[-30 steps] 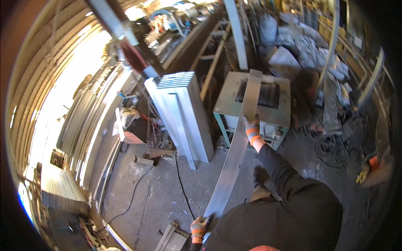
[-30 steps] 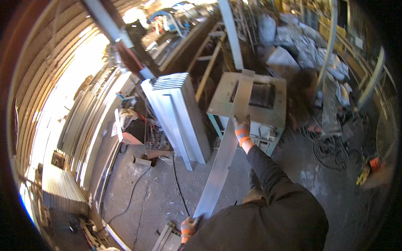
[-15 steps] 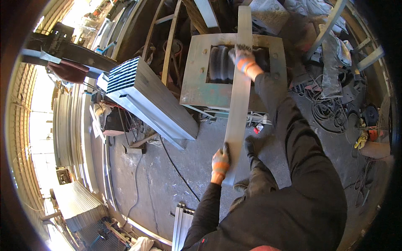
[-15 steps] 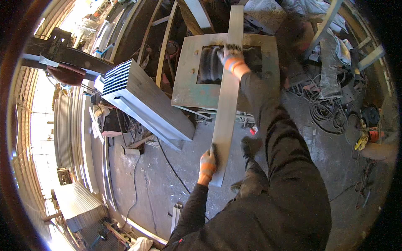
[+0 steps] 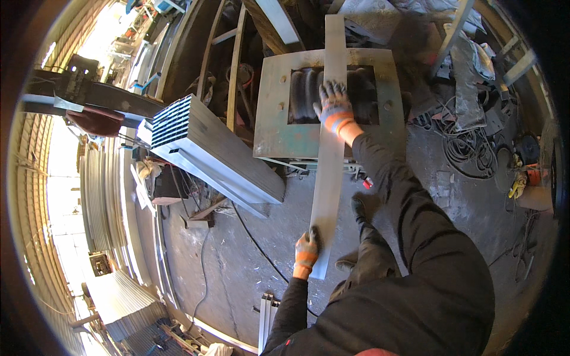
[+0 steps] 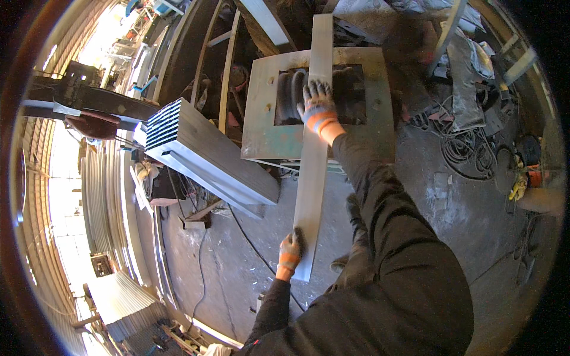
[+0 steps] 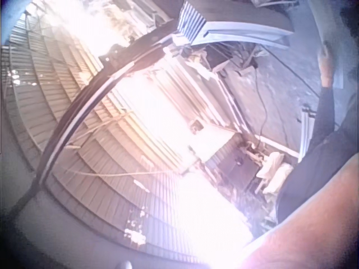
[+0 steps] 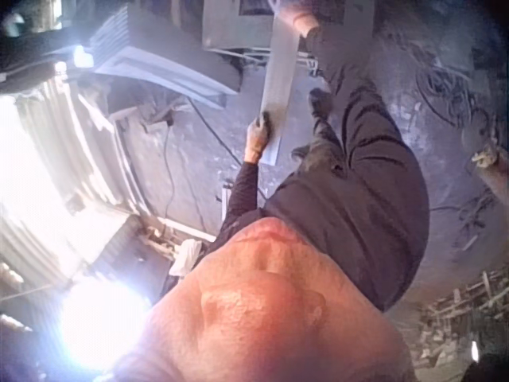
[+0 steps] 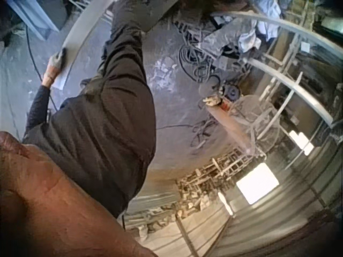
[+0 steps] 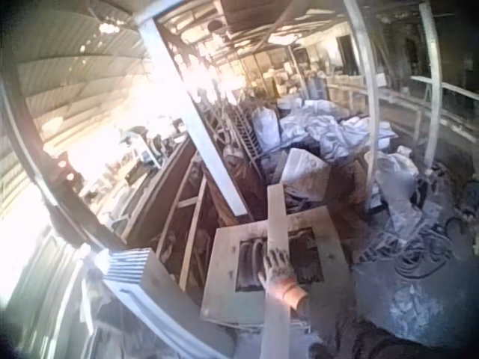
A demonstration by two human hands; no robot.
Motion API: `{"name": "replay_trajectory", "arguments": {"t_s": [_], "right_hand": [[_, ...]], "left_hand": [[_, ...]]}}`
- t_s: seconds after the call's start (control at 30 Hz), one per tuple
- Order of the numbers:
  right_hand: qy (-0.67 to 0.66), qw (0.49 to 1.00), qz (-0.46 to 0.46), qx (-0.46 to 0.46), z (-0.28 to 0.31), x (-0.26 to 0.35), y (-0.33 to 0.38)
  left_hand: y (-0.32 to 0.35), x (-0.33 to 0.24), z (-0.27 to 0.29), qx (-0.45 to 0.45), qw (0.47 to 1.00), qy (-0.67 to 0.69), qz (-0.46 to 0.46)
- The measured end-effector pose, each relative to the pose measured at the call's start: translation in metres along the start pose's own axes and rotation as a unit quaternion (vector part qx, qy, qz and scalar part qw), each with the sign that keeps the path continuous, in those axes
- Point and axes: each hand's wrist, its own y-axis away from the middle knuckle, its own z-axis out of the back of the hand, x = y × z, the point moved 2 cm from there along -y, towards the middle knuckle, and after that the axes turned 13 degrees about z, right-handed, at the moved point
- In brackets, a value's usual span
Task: The person repeatedly feeds long silver metal bars through a belt sander, flipping them to sand multiple edges. Finished bars are stacked against a nearby unit. The person wears gloves and a black long-sleeved shirt.
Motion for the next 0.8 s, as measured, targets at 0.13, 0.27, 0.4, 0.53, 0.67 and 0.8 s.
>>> {"name": "replay_trajectory", "arguments": {"t_s": [0.13,0.27,0.4,0.53,0.67,0.8], "right_hand": [[-0.052,0.998,-0.003,-0.036,0.032,0.068,0.085],[-0.062,0.998,0.008,-0.012,0.063,0.132,0.173],[-0.055,0.998,0.019,-0.026,0.094,0.199,0.259],[-0.102,0.994,0.026,-0.010,0.118,0.254,0.332],[-0.107,0.994,0.027,0.026,0.133,0.283,0.385],[-0.194,0.976,-0.086,0.058,0.128,0.298,0.403]], "left_hand": [[0.070,0.086,0.022,-0.008,1.000,-0.028,0.008],[0.146,0.173,0.031,0.010,0.999,-0.009,0.033],[0.217,0.258,0.036,-0.011,1.000,-0.016,0.020],[0.278,0.344,0.038,-0.006,0.999,-0.031,0.044],[0.321,0.399,0.025,-0.063,0.996,-0.042,0.049],[0.356,0.410,0.024,-0.202,0.973,-0.098,0.053]]}}
